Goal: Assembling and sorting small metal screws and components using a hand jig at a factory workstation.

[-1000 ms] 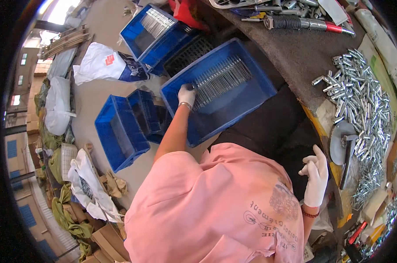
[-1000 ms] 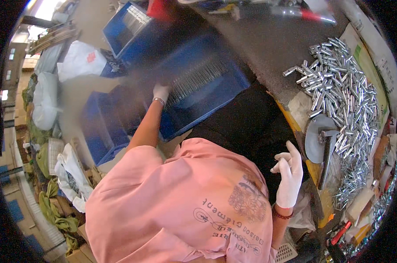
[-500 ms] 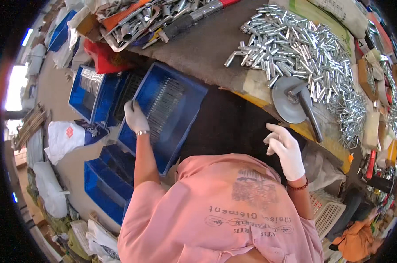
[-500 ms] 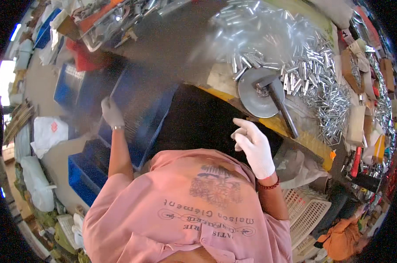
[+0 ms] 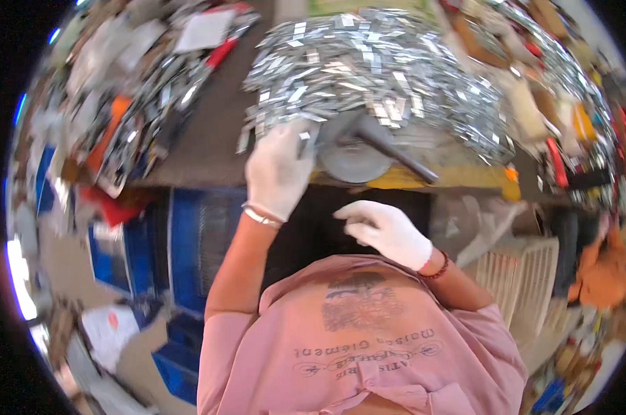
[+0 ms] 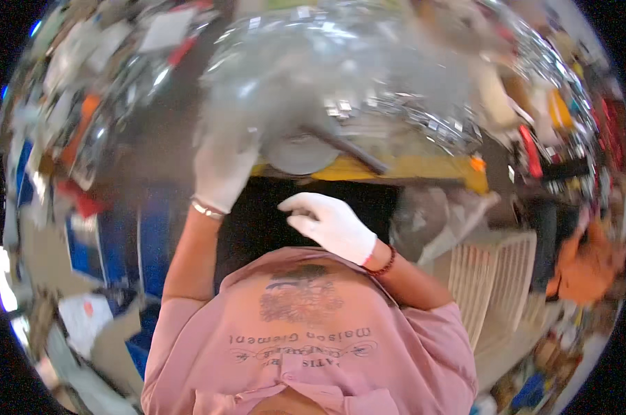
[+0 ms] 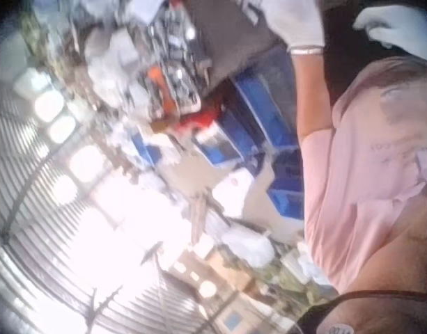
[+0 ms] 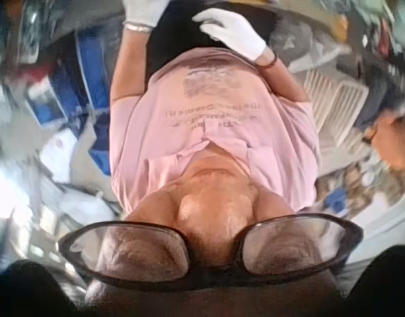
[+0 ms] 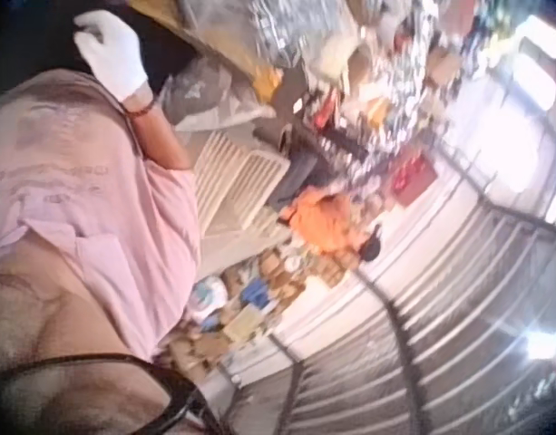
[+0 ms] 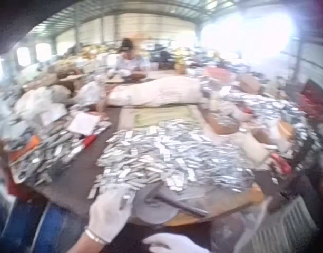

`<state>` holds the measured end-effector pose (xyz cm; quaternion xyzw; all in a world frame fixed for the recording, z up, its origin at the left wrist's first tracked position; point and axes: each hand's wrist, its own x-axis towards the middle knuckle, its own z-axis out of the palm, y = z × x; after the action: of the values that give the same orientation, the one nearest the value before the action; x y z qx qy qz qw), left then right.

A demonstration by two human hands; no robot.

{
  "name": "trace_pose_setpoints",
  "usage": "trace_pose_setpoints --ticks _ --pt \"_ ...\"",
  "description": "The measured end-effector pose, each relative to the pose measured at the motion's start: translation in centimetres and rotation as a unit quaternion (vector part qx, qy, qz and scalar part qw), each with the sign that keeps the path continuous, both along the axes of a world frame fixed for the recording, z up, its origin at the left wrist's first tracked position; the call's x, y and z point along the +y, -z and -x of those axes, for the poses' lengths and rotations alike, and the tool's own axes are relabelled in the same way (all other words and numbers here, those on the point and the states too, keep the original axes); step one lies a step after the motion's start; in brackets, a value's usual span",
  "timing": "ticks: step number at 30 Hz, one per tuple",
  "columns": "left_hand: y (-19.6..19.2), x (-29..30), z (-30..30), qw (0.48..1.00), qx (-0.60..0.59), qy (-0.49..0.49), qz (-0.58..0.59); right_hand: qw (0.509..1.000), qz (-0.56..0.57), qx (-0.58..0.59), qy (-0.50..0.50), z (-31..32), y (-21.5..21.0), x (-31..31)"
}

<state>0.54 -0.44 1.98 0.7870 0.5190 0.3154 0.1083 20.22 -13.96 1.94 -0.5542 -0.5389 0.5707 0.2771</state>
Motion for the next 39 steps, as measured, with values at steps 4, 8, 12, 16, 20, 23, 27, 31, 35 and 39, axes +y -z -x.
trace_pose_setpoints --ticks 4,8,12,16,20,23,27,31,35,39 --pt "-0.2 0.9 -0.5 0.999 0.022 0.027 0.014 0.996 -0.067 -0.029 0.042 -3.2 -0.4 -1.5" --pt "-0.2 1.3 1.0 0.997 0.059 0.028 0.046 0.96 -0.19 -0.159 0.13 -7.3 -2.0 -2.8" --pt "0.3 1.4 0.5 0.996 0.077 0.047 0.011 0.807 -0.328 -0.406 0.275 -12.0 -2.5 -1.4" --pt "-0.2 1.6 -0.3 0.995 0.09 0.039 0.014 0.692 -0.37 -0.569 0.246 -16.5 -1.0 1.2" --pt "-0.3 0.8 0.4 0.998 0.053 0.018 0.042 0.658 -0.393 -0.62 0.169 -18.5 0.9 3.5" --pt "0.7 1.0 0.6 0.996 0.08 0.03 -0.019 0.659 -0.382 -0.629 0.157 -18.5 0.2 3.7" --pt "0.9 0.6 1.4 0.996 -0.051 0.04 0.066 0.805 -0.397 -0.371 0.241 -13.7 -2.6 3.5" --pt "-0.4 -0.1 1.4 0.872 -0.365 0.073 0.318 0.949 -0.15 0.047 0.275 -7.3 -4.5 2.9" --pt "-1.8 -1.3 -0.7 0.889 -0.218 0.085 0.393 0.953 -0.235 -0.115 0.154 -4.8 -0.9 4.5" --pt "1.1 -1.2 -0.6 0.967 -0.127 0.15 0.161 0.864 -0.377 -0.33 0.043 -5.2 -0.7 4.8"
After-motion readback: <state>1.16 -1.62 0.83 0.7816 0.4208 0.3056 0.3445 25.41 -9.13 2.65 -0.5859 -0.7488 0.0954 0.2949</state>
